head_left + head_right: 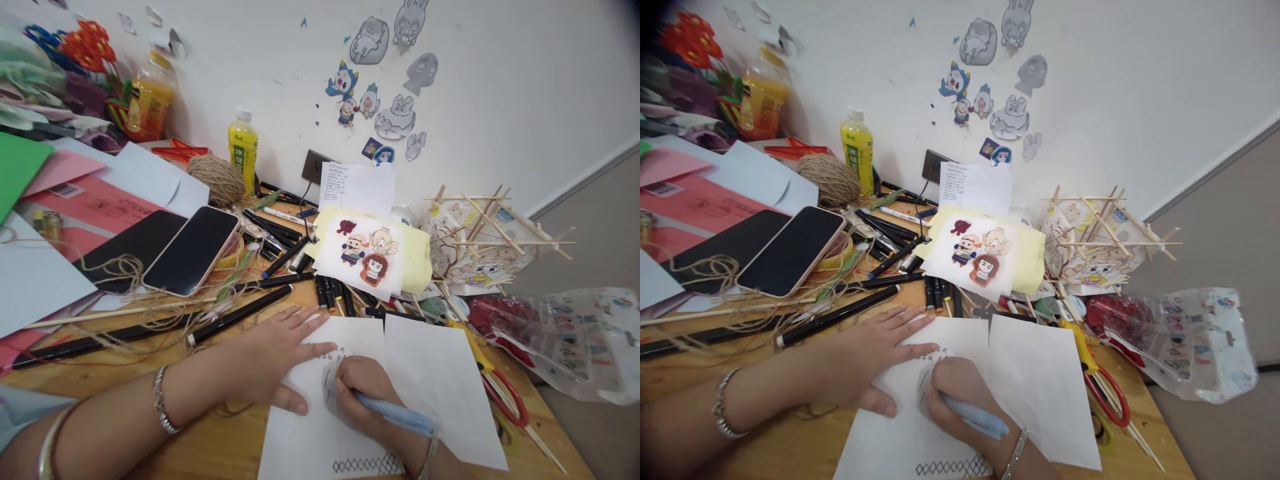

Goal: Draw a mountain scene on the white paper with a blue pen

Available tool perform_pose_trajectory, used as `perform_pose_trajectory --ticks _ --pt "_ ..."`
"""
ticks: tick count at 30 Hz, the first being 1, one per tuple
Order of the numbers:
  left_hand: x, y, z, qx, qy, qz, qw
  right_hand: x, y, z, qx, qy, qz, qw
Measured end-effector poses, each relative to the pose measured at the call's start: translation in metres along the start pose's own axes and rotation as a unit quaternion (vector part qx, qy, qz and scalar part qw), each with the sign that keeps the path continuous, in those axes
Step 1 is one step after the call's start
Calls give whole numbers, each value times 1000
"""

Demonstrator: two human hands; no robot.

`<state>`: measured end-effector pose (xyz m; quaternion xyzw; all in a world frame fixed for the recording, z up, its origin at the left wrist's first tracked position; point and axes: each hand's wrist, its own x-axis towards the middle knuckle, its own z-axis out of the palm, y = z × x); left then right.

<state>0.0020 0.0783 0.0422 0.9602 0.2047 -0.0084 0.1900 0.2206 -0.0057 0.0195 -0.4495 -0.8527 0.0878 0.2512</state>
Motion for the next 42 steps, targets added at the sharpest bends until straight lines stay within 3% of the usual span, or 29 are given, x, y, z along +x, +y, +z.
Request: perform_pose_trajectory --ticks 8,14,20,28,31,42 --pt "0 -3 6 -13 29 11 999 2 -3 -1 5 13 -6 1000" --pt "-1 -3 5 -4 18 9 1000 1 -3 -5 44 -22 30 998" --pt "-2 -9 10 -32 48 22 998 -5 -1 -5 68 -5 79 995" --pt "-4 -2 -4 -25 7 12 1000 3 -2 -2 138 3 140 980" --pt "-4 3 -5 -37 5 34 999 5 -2 -3 154 5 162 975" --pt "-2 2 -4 -46 -47 14 998 4 -4 -1 207 31 194 958"
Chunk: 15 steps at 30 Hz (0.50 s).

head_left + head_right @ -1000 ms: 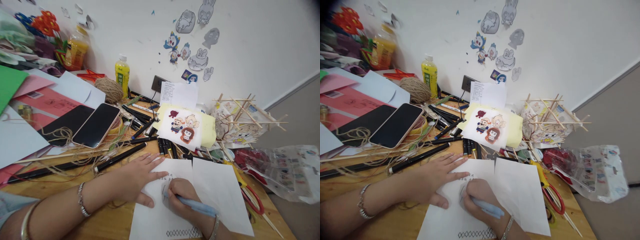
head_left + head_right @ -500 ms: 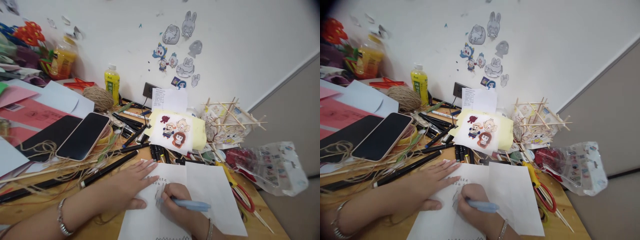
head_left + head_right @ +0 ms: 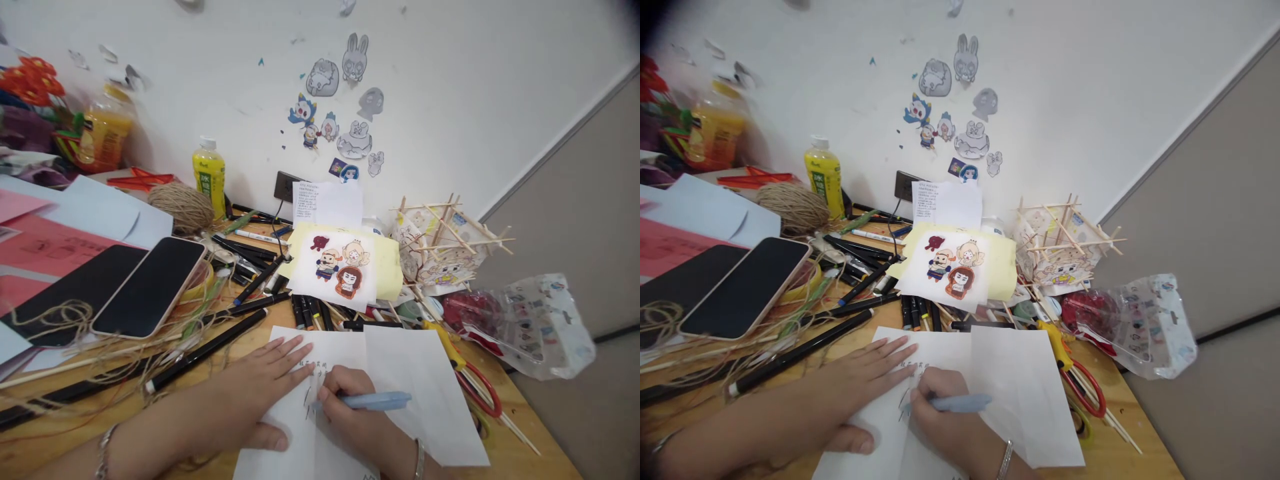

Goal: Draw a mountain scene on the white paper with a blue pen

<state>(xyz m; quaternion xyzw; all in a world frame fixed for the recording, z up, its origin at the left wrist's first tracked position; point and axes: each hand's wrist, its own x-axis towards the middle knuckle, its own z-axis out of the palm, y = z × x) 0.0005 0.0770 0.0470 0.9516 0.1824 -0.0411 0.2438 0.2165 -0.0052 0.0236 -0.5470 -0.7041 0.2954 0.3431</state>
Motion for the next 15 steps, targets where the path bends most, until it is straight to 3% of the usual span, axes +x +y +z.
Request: perform_pose_trajectory --ticks 6,15 --pt "0 -1 4 12 5 7 1000 -5 5 7 -48 -12 -49 998" --pt "-1 -3 4 -25 37 24 999 -1 -1 3 -34 -13 -24 999"
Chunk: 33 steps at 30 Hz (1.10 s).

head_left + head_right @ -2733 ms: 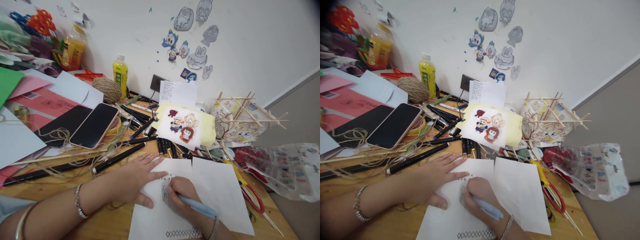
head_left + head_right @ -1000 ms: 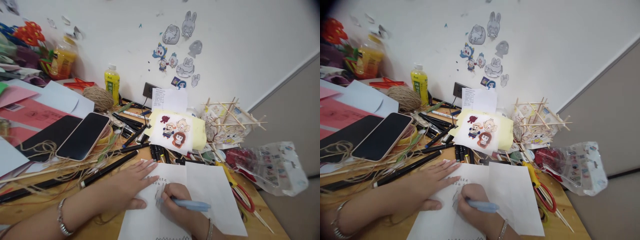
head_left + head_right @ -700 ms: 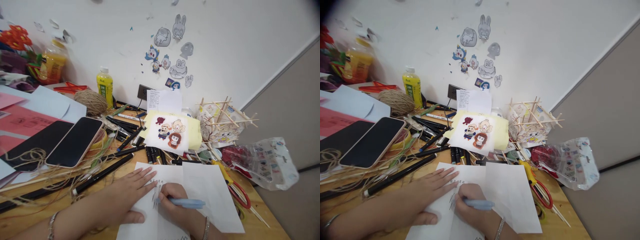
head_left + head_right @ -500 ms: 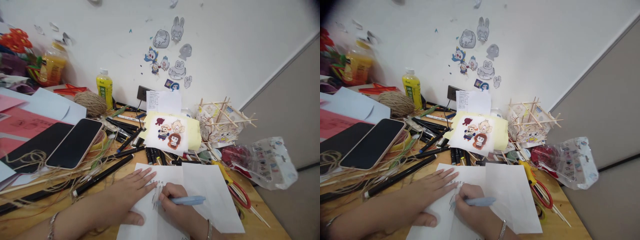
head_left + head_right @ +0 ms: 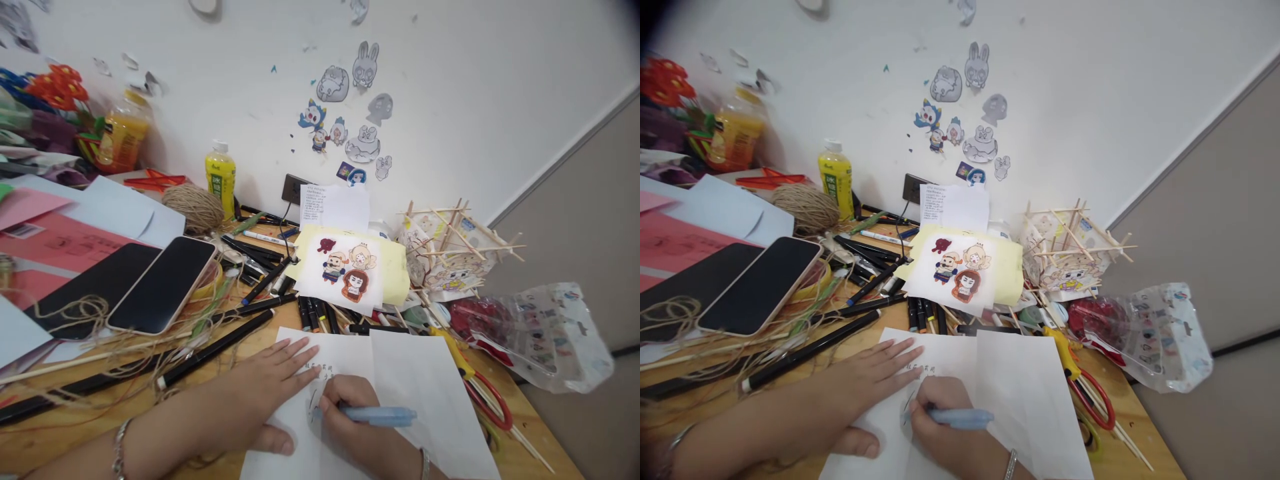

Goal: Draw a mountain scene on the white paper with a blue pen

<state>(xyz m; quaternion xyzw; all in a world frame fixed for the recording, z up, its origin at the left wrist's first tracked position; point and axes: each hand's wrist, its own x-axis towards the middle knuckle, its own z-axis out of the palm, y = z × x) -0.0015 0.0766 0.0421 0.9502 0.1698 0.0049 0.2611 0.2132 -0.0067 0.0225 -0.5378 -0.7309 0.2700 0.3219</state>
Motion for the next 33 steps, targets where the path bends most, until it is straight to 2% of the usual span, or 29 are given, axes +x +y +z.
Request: perform_pose_trajectory --ticks 4,16,18,20,22,24,29,33 --pt "-2 1 -2 4 13 6 1000 1 -2 -2 -1 3 1 1000" --pt "0 6 -10 21 -35 -23 999 -4 1 -5 25 49 -8 998" --pt "1 7 -10 23 -24 -19 999 -4 -1 -6 34 66 -25 997" --pt "1 8 -11 27 -15 -12 999 -2 -2 -7 50 72 -73 993" --pt "1 10 -12 29 -21 -9 999 -1 -2 -6 65 69 -131 987" --pt "1 9 -12 24 -29 -9 999 -2 -1 -4 69 61 -151 984" --pt "2 5 -9 6 -17 6 1000 -10 3 0 5 27 -65 997" --pt "2 6 -10 16 -30 2 999 -11 1 1 -59 -10 -87 994"
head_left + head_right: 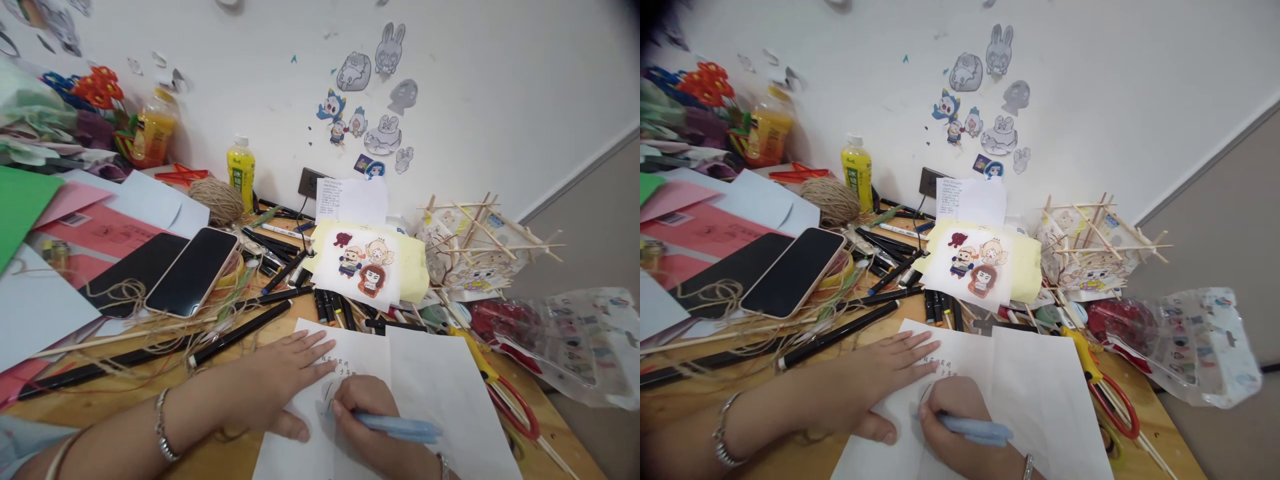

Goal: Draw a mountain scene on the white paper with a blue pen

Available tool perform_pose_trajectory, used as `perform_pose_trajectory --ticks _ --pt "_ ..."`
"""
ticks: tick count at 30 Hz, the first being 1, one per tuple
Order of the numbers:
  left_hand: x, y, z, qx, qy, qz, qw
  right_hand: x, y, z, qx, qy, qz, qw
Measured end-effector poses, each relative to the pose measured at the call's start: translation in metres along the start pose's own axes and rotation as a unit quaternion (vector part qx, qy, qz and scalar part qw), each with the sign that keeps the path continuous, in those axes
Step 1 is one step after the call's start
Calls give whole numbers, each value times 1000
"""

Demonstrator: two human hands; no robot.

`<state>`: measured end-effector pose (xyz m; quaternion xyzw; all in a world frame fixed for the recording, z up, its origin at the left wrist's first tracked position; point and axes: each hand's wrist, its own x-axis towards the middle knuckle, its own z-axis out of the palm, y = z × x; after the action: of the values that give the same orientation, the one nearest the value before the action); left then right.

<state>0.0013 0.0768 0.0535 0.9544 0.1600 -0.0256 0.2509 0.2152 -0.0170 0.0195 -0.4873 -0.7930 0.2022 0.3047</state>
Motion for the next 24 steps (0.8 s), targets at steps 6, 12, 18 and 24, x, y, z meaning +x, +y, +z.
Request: perform_pose_trajectory --ticks 6,12,18,24 --pt "-2 4 -1 21 -9 -3 1000 -2 0 1 -33 -57 -38 997" --pt "0 0 4 34 7 13 999 -4 -1 1 -47 -100 -20 994" --pt "1 0 3 33 13 14 999 -1 -5 0 -69 -115 -42 990" --pt "0 1 3 43 8 12 999 3 -10 0 -79 -96 -65 990"
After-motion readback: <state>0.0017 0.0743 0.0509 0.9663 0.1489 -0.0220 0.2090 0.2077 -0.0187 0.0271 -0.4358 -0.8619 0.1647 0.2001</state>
